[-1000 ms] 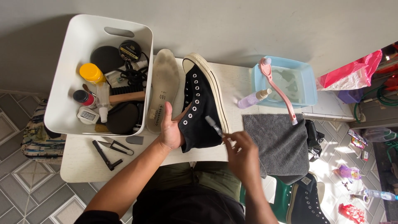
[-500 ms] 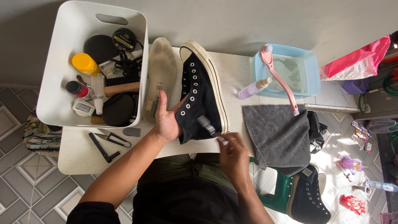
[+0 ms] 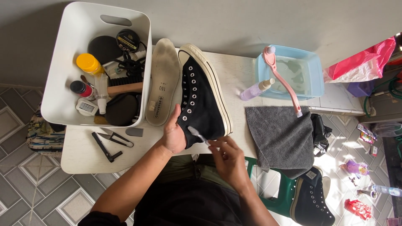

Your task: The person scrubs a black high-top sneaker with a small brush, repeatedly dipping the brush into a water container. They clean the upper, sides, and heel areas of the shoe while holding it with the other hand.

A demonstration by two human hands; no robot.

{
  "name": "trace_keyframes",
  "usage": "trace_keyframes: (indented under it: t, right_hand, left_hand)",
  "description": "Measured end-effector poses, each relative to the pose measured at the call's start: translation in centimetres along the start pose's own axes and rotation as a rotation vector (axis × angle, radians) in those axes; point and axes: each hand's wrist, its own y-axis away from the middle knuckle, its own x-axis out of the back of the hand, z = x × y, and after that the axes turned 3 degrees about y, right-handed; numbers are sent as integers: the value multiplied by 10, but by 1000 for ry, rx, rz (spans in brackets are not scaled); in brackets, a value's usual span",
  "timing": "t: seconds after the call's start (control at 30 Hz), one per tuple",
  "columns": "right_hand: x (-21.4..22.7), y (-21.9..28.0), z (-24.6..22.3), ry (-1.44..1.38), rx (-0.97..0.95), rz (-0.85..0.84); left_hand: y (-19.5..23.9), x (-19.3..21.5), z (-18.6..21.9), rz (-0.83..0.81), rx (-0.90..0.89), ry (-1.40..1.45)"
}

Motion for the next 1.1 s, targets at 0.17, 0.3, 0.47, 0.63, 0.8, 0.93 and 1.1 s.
trace_keyframes:
  t: [0.17,0.3,0.47,0.63,0.8,0.93,1.1]
  right_hand:
    - [-9,2,7,122,20,270]
    - [-11,4,13,77,-17,266]
    - [-9,12,13,81,11,346]
    - [4,5,29,95,55,386]
    - [-2,21,28,-107,134,59]
    - [-5,14,33,70,-70,373]
    - [-1,18,30,-32,145,226]
  left_hand:
    - [-3,-1,-11,117,-31,89]
    - [-2,-8,-11,106,0,108]
    - [-7,-11,-17,133,-27,115]
    - [-3,-40,-16,127,46,186]
    - [-14,-14,-9,166,146,91]
    - [-11,-23,-12,-81,132,108]
    - [-14,-12,-14,19,93,113]
